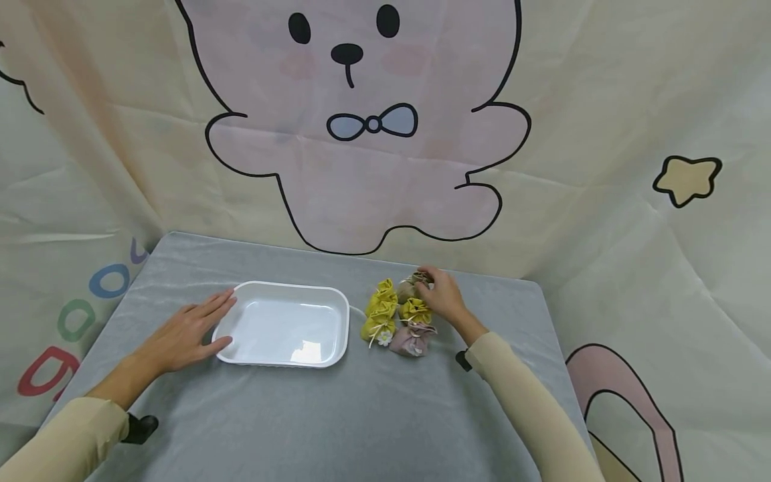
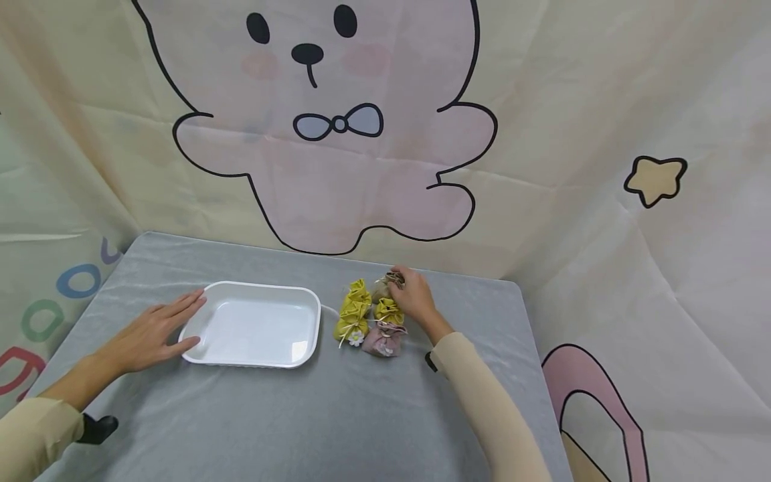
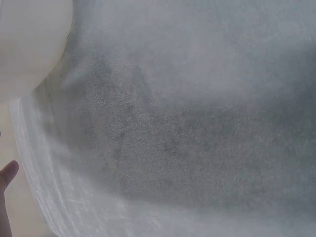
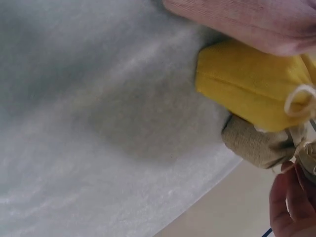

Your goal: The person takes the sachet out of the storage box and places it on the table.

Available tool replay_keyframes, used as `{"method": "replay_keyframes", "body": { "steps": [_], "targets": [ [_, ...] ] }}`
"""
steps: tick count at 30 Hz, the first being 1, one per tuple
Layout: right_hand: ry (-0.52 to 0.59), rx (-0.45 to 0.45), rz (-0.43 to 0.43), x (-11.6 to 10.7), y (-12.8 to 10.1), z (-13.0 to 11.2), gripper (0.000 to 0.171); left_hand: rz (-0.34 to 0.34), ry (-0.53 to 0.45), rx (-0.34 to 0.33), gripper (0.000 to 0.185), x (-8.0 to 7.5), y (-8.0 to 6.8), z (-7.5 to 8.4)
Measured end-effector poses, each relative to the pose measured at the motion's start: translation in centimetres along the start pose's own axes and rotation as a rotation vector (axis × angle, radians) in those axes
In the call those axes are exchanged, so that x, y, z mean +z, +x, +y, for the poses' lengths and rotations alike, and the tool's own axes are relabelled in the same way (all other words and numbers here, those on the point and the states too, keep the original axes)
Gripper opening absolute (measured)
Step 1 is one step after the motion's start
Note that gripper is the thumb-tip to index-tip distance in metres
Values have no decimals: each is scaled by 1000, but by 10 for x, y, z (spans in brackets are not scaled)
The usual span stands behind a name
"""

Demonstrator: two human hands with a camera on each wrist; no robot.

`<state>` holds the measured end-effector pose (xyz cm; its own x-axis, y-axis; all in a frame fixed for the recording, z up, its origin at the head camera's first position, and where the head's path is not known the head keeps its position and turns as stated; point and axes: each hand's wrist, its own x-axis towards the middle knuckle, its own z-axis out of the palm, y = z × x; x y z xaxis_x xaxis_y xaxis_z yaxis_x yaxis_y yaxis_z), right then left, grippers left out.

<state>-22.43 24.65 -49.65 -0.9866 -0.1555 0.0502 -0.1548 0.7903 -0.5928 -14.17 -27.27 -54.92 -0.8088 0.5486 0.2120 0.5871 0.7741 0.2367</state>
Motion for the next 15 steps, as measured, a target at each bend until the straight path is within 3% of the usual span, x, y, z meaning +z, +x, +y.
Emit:
{"method": "replay_keyframes", "body": {
  "steps": [8,11,15],
  "targets": [
    [-30,48,-79,-12,-9,-2,62,-14,17,29,76,-7,4,0],
    [-76,50,-56,-17,-13,-1,65,-15,-3,12,69,-11,9,2],
    [-166,48,28,-24,-17,9,66,-26,-54,-70,56,-19,22,6]
  ]
}}
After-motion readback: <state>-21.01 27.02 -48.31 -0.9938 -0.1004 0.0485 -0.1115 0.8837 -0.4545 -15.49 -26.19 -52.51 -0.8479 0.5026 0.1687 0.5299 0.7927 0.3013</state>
